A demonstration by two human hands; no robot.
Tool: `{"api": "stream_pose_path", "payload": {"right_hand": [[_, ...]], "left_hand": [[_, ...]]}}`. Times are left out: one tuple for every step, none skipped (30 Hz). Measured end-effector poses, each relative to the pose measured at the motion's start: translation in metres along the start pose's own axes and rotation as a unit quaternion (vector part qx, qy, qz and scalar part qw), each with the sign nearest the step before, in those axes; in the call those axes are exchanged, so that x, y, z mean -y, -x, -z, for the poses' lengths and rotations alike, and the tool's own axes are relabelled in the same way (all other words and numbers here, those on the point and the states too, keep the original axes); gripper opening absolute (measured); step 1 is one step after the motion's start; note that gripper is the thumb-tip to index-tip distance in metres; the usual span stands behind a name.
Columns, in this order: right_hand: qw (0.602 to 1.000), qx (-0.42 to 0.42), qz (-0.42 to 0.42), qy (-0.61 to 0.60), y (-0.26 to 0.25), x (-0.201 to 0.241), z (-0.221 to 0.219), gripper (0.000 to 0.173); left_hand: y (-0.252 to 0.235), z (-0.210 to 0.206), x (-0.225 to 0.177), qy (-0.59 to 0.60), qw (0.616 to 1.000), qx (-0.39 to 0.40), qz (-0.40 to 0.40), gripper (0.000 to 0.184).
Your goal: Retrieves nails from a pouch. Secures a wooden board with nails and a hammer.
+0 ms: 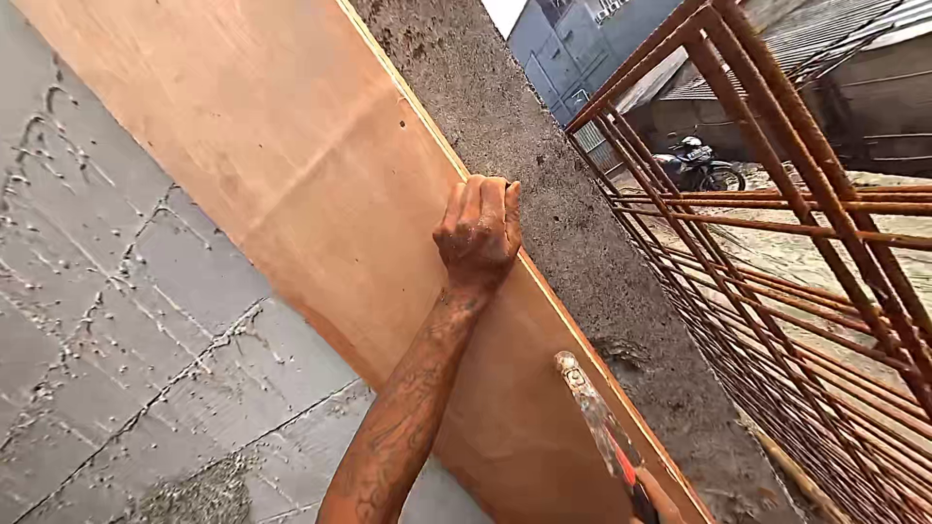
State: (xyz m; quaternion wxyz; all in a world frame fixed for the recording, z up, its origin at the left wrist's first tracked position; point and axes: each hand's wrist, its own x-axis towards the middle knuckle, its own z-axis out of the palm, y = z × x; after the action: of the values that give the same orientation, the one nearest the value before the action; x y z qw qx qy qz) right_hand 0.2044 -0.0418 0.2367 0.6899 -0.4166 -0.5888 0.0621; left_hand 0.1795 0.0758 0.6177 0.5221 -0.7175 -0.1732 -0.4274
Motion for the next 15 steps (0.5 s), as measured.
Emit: {"api": "stream_pose_path", "payload": {"right_hand": [[1.000,0.003,-0.004,0.003,0.001,0.006,0.005,0.056],[1.000,-0.004,-0.009,0.010,0.003,0.012,0.008,0.057],[1.000,-0.014,-0.013,0.018,0.007,0.017,0.010,0.056],[0.999,-0.022,-0.013,0.027,0.011,0.020,0.012,0.055],[0.999,-0.028,-0.011,0.036,0.015,0.021,0.014,0.053],[0.998,-0.030,-0.008,0.048,0.017,0.020,0.016,0.053],[0.998,-0.034,-0.009,0.060,0.020,0.021,0.018,0.053],[0.996,-0.039,-0.010,0.076,0.023,0.022,0.019,0.051],[0.994,-0.045,-0.014,0.096,0.025,0.023,0.020,0.050],[0.991,-0.048,-0.021,0.120,0.026,0.023,0.020,0.048],[0.988,-0.046,-0.032,0.145,0.026,0.024,0.020,0.047],[0.984,-0.043,-0.045,0.168,0.023,0.026,0.020,0.045],[0.979,-0.036,-0.066,0.191,0.020,0.031,0.021,0.042],[0.974,-0.023,-0.090,0.208,0.017,0.038,0.021,0.038],[0.969,-0.012,-0.113,0.219,0.014,0.044,0.021,0.036]], "left_hand": [[-0.003,-0.002,0.001,0.004,1.000,-0.024,-0.005,0.032],[-0.004,-0.004,0.002,0.010,0.999,-0.038,-0.007,0.032],[-0.005,-0.005,0.002,0.018,0.999,-0.047,-0.010,0.032],[-0.004,-0.004,0.002,0.027,0.998,-0.049,-0.009,0.032],[-0.003,-0.004,0.002,0.039,0.998,-0.053,-0.005,0.032],[-0.004,-0.004,0.002,0.056,0.997,-0.059,-0.001,0.032],[-0.004,-0.004,0.003,0.075,0.995,-0.066,0.001,0.030],[-0.004,-0.004,0.004,0.094,0.993,-0.073,0.002,0.029],[-0.004,-0.005,0.005,0.113,0.990,-0.081,0.003,0.029],[-0.004,-0.005,0.006,0.135,0.987,-0.089,0.006,0.028],[-0.002,-0.005,0.007,0.155,0.983,-0.097,0.011,0.028],[-0.002,-0.006,0.008,0.172,0.979,-0.107,0.016,0.027],[-0.003,-0.006,0.009,0.182,0.976,-0.118,0.017,0.026],[-0.003,-0.006,0.009,0.189,0.973,-0.128,0.015,0.026],[-0.002,-0.006,0.008,0.192,0.972,-0.138,0.011,0.026]]}}
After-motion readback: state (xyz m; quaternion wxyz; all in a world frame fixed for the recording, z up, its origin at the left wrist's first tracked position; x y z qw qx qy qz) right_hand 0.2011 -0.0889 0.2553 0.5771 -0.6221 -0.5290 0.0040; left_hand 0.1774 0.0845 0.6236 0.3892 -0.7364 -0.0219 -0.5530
